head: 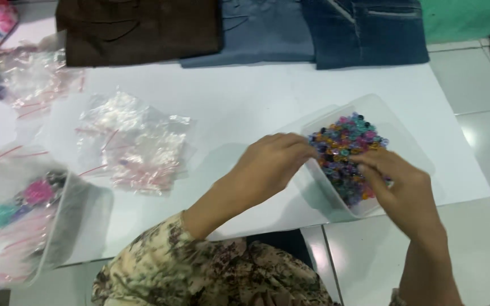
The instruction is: Sorting small colorful buttons from a container into plastic bags by color
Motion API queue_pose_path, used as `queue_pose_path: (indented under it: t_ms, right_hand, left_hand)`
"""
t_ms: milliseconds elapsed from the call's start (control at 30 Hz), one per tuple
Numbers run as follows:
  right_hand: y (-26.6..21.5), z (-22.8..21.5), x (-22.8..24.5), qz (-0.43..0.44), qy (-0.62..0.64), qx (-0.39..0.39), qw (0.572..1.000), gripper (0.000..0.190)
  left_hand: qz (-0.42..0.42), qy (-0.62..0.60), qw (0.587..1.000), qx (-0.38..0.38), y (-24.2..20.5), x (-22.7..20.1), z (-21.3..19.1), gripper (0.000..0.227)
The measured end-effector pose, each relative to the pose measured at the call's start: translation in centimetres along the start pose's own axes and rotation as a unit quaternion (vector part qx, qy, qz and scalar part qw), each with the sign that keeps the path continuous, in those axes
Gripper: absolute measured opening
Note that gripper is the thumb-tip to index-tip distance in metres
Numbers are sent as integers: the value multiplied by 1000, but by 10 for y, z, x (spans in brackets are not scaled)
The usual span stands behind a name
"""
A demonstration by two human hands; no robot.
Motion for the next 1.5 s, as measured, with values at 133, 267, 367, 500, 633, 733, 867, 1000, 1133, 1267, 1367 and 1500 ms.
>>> queue_pose_path:
  t_ms: [133,267,367,500,633,733,867,1000,1133,1267,1367,1500]
  right_hand:
    - [27,9,-44,58,-42,41,997,25]
    - [48,36,-63,53,-114,116,985,25]
    - [49,48,-68,31,-178,139,974,21]
    - [41,61,-84,31,-190,180,965,31]
    - [44,61,-87,58,-188,211,958,30]
    - [45,64,-85,61,-182,223,956,28]
    - [42,65,-83,108,-110,226,962,31]
    - [50,46,-66,145,43,184,971,19]
    - [47,44,-71,113,63,167,977,18]
    - [50,32,-53,122,116,150,974,27]
    - [45,33,-30,80,117,149,979,28]
    - [38,30,43,-97,142,99,980,27]
  left_hand:
    - [-39,95,990,94,53,33,92,30]
    - [4,187,979,84,82,38,130,14]
    - [19,209,975,71,84,37,144,14]
    - [19,213,972,100,85,41,154,11]
    - [9,240,967,81,86,31,144,13]
    - [8,229,970,81,86,33,145,12]
    - [22,232,969,76,82,27,140,13]
    - [9,211,975,65,81,21,115,12]
    - [-3,188,981,51,77,10,85,12]
    - [-39,117,990,65,57,19,66,15]
    - [-51,55,996,57,35,17,36,16]
    - [-61,18,997,-36,-10,19,-12,15]
Point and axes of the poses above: each hand's wrist, its own y-axis towards the middle knuckle, its own z-axis out of the palm, x = y × z, the point moved 10 cm from there along y, towards the middle knuckle, and after that the axes turned 1 degree about -x, right-handed, at the moved point
